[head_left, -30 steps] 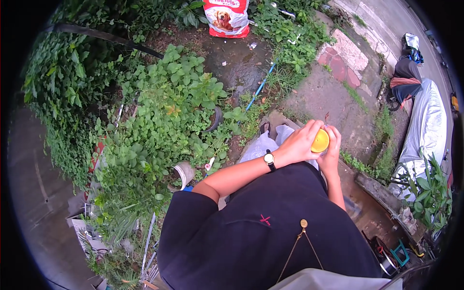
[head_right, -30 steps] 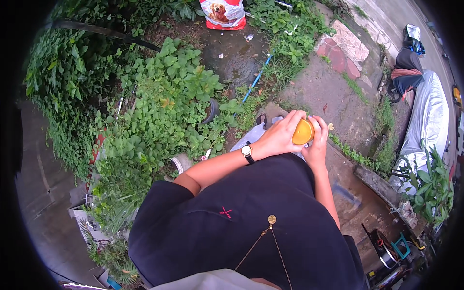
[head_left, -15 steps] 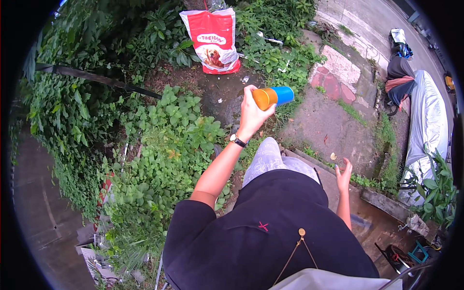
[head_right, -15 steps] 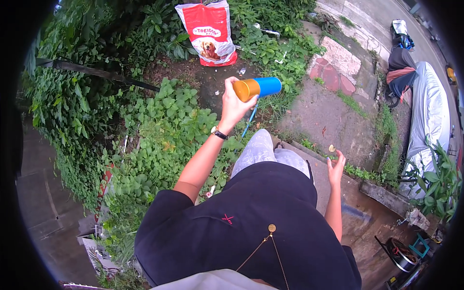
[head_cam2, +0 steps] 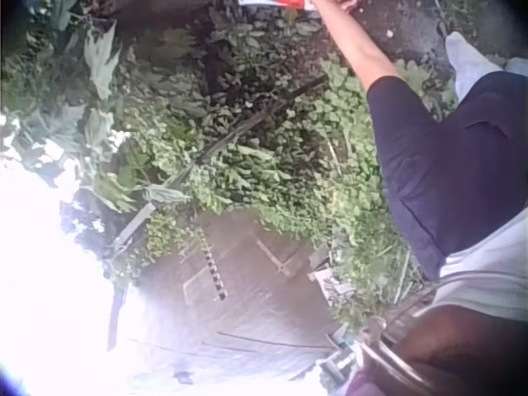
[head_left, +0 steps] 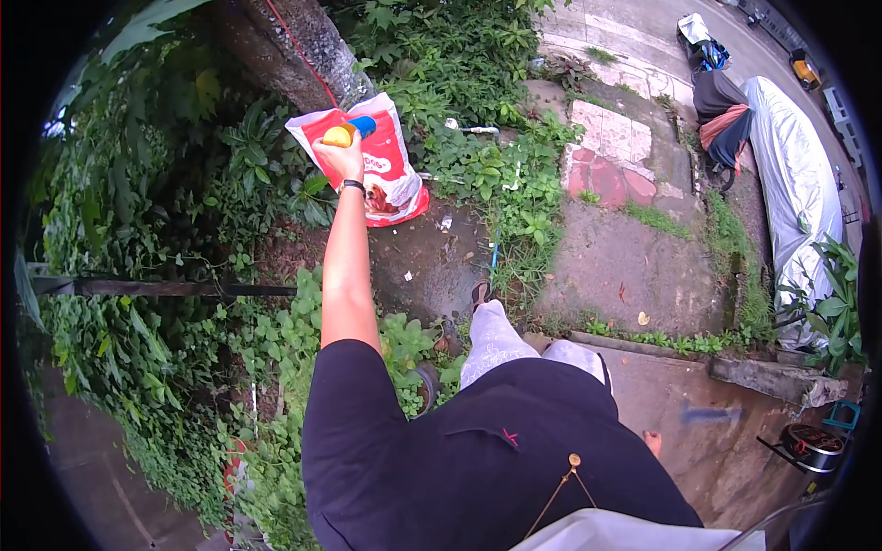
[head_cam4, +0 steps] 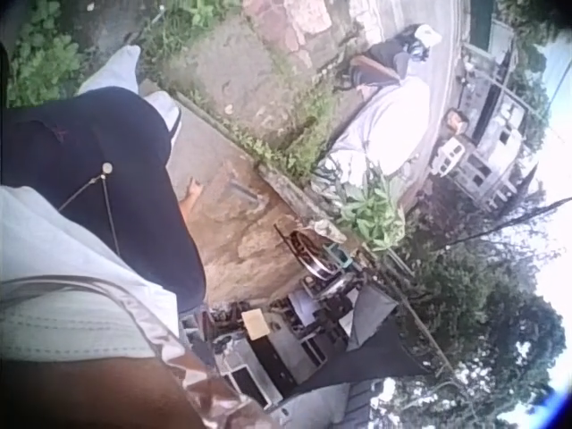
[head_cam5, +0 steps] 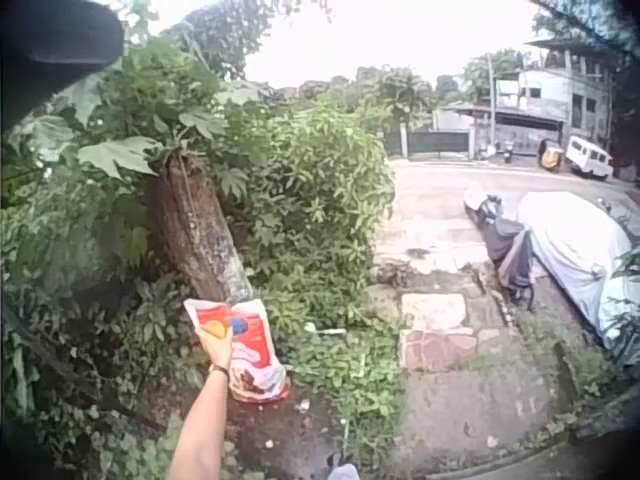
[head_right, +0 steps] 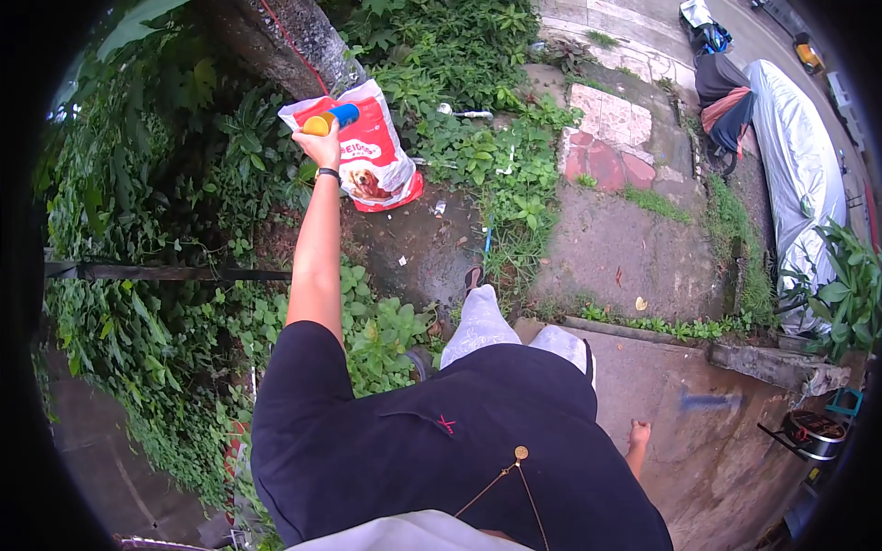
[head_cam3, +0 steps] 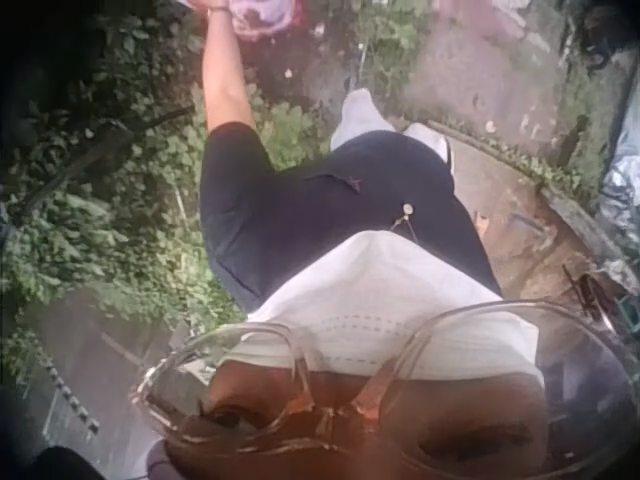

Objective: The recorder prepares and assists with spray painting individual sign letters on an outdoor production table.

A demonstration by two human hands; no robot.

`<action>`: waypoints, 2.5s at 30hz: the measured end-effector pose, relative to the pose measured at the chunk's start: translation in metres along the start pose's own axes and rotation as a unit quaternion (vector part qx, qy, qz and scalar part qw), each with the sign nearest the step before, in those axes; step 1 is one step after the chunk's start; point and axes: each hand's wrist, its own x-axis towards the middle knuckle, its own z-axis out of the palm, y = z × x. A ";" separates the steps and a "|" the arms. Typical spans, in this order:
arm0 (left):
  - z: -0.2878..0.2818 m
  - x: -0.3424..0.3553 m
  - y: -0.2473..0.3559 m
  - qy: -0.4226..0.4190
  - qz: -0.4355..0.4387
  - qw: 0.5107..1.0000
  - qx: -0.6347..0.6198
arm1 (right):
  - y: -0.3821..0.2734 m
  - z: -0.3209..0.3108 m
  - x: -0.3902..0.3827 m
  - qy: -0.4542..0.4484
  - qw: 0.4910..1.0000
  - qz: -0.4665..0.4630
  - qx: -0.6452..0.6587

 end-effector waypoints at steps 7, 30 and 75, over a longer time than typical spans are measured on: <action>0.150 0.105 -0.101 -0.031 -0.037 0.998 -0.031 | -0.203 0.051 -0.123 -0.229 0.955 0.070 0.172; 0.048 -0.377 -0.072 -0.738 0.252 0.614 0.125 | -0.071 0.087 -0.214 -0.099 0.921 0.223 0.304; -0.467 -1.683 0.877 -0.760 0.622 0.070 -0.175 | 0.690 -0.060 -0.174 0.148 0.319 0.541 0.764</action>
